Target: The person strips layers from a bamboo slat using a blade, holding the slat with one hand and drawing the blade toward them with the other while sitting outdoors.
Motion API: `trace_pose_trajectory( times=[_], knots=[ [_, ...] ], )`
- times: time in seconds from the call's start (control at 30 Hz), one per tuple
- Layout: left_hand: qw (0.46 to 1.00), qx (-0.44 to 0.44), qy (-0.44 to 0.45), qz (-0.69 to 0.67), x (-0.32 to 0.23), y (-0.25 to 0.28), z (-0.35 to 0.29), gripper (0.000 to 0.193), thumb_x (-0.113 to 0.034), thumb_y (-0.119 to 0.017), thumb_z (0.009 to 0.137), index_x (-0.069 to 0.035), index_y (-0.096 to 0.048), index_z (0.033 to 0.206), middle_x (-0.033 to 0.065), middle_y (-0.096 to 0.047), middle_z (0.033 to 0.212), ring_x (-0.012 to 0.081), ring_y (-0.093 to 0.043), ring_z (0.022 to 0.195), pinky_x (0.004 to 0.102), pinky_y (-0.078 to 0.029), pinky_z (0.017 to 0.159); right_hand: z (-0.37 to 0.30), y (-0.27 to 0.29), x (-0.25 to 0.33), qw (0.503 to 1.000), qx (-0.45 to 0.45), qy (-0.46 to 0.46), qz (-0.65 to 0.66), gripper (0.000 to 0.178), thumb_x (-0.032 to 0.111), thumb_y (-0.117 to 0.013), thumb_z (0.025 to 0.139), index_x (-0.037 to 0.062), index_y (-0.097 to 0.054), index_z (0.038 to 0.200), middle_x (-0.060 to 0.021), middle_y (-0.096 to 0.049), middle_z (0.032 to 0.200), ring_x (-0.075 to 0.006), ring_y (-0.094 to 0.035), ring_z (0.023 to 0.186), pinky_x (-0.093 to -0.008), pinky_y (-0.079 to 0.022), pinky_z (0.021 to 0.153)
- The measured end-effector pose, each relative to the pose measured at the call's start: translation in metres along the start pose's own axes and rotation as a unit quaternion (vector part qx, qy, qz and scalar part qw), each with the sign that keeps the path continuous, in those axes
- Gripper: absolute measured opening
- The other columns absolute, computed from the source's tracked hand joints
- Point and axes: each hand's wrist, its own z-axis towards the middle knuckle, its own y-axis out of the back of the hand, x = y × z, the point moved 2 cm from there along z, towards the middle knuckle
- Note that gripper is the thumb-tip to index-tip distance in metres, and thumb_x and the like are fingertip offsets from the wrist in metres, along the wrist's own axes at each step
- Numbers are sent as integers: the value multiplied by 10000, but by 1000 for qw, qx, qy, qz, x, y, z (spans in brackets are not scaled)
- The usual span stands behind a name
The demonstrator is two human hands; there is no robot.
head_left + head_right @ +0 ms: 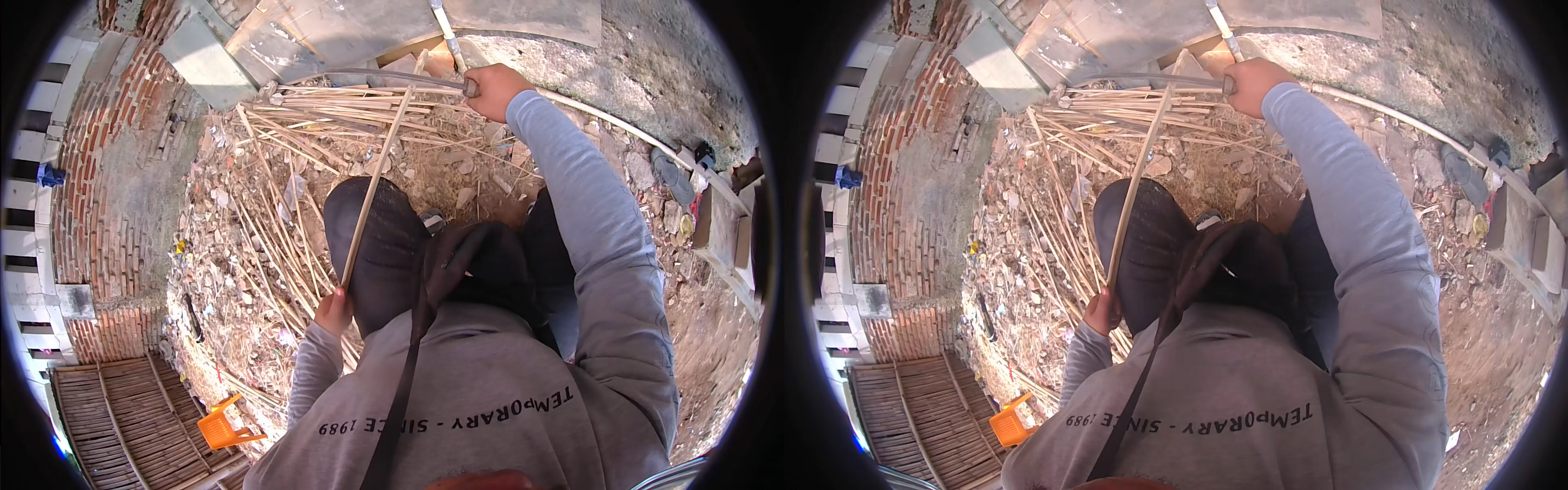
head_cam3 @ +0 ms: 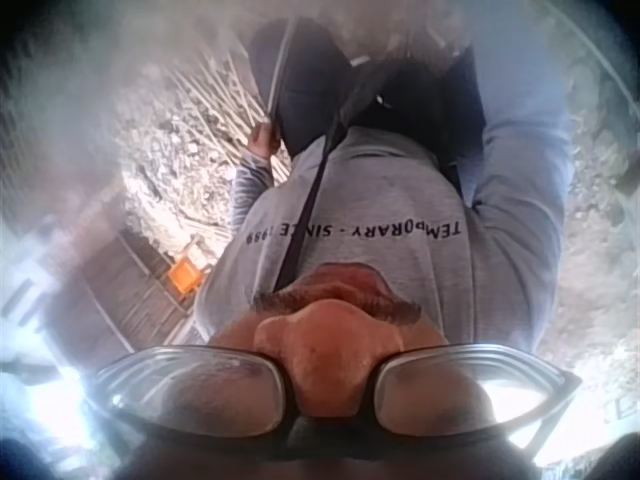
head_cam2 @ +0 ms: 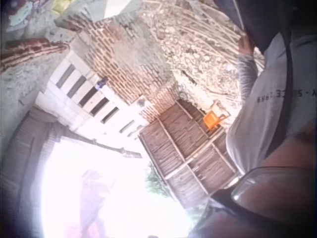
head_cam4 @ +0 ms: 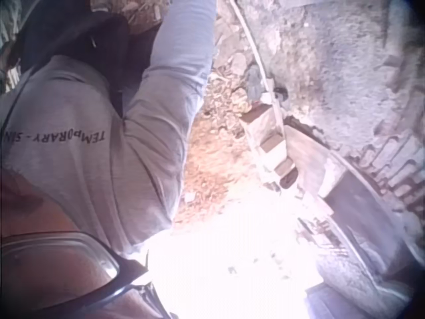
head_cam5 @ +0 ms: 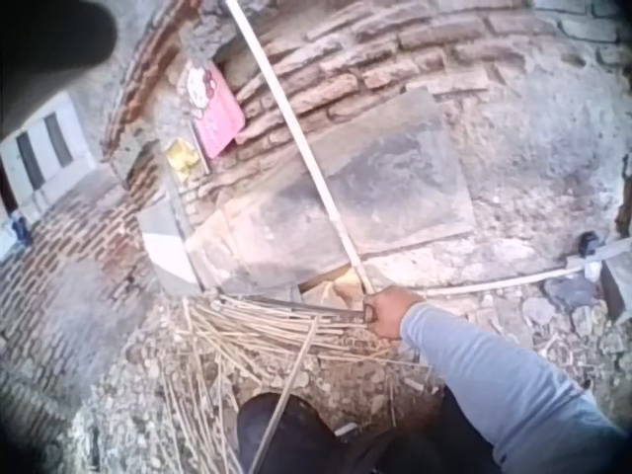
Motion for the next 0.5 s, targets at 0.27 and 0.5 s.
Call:
trace_pose_trajectory(
  times=[0.27, 0.5],
  knots=[
    [1000, 12, -16, 3, -3, -1, 0, 708, -652, -366, 939, -50, -548, 614, 38, -523, 579, 153, -487, 553, 296, -370, 542, -5, -4, 15, 996, 50, 65, -38, 248, 230, -678, 755, 73, -648, 945, -166, -674, 843, -361, -647, 821, -449, -519, 765],
    [1000, 8, -20, -8, -7, -5, -4, 724, -678, -359, 928, -51, -540, 614, 30, -508, 581, 150, -468, 542, 286, -360, 539, -4, -1, 19, 1000, 11, 23, -10, 225, 231, -673, 759, 60, -641, 902, -165, -674, 846, -358, -648, 841, -452, -520, 772]
  ],
)
